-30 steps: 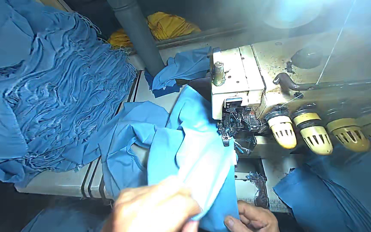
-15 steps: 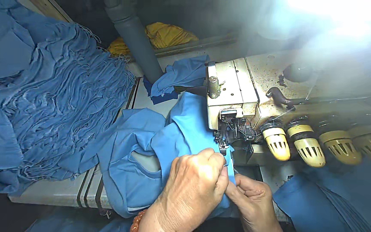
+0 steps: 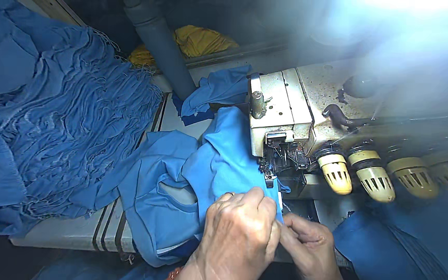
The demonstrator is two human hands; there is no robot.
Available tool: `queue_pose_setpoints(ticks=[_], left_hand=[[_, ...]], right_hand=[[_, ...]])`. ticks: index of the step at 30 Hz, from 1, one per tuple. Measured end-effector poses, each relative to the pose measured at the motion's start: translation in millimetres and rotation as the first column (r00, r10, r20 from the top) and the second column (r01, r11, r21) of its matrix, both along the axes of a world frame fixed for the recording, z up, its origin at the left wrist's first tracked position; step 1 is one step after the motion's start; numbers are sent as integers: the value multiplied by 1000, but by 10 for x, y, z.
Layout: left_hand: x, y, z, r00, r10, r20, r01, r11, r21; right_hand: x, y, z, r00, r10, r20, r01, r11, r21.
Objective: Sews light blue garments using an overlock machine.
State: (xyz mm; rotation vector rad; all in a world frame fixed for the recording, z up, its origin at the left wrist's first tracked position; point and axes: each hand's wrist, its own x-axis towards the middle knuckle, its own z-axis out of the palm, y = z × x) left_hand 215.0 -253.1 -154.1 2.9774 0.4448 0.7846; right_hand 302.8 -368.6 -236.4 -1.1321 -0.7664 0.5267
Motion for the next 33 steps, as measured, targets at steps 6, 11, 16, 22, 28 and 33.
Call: queue_pose_setpoints(ticks=[6, 11, 16, 22, 28, 33], left_hand=[[-138, 13, -46, 998, 59, 11, -58, 994, -92], [-365, -63, -147, 998, -9, 54, 18, 986, -163], [-342, -45, -168, 989, -89, 119, 103, 988, -112], [-167, 16, -146, 979, -181, 96, 181, 984, 9], [-48, 187, -89, 990, -131, 54, 128, 990, 59], [35, 391, -115, 996, -28, 90, 27, 999, 19]], right_hand=[[39, -37, 3, 1000, -4, 4, 4, 1000, -22], [-1, -178, -23, 992, 74, -99, -74, 997, 3], [-30, -193, -27, 978, 124, -165, -115, 991, 63], [-99, -81, -51, 984, 99, -148, -88, 993, 76], [-210, 154, 33, 994, 94, -63, -90, 994, 63], [-325, 308, 79, 982, 187, 30, -187, 982, 7]])
